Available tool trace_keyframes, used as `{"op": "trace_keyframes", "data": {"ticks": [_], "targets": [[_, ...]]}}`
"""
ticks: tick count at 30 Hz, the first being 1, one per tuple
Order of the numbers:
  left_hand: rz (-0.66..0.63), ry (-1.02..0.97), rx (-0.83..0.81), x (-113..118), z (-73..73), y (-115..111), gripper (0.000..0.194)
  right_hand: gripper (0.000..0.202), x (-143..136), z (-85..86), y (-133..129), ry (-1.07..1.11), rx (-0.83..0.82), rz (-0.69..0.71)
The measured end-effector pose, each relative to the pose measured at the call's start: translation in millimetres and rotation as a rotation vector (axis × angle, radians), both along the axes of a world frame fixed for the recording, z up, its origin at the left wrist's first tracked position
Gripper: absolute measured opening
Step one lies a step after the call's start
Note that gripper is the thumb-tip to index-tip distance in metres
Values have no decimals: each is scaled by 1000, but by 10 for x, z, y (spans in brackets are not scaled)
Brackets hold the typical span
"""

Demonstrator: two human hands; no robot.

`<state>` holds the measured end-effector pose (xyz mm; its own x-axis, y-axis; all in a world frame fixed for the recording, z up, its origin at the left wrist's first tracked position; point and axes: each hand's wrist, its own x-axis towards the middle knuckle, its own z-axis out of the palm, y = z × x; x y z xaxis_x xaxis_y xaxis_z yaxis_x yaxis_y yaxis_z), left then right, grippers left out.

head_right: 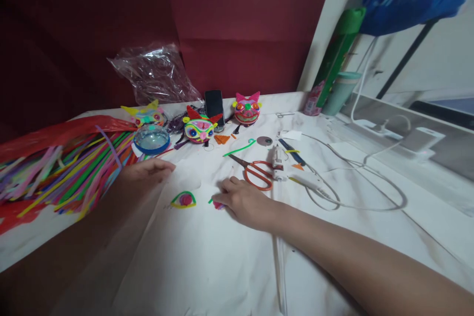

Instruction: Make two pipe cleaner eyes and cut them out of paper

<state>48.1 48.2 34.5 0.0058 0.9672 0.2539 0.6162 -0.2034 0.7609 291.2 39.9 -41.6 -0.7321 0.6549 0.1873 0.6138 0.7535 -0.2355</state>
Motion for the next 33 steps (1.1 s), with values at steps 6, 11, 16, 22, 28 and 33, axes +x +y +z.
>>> {"op": "trace_keyframes", "data": {"ticks": [6,11,16,22,28,33], "targets": [[-434,526,160,-66,-249,-267,25,30,11,5,3,6,-11,7],[-702,793,289,51,-539,-563,25,28,-5,33,9,5,-14,-2],[-641,771,456,209,-684,-530,24,29,-4,43,5,6,2,4],[-546,740,515,332,-785,-436,23,26,6,21,21,-11,4,-3],[-528,628,492,311,-856,-426,22,27,10,8,33,11,9,3],[-558,644,512,319,-875,-420,21,29,19,1,36,39,7,12]]}}
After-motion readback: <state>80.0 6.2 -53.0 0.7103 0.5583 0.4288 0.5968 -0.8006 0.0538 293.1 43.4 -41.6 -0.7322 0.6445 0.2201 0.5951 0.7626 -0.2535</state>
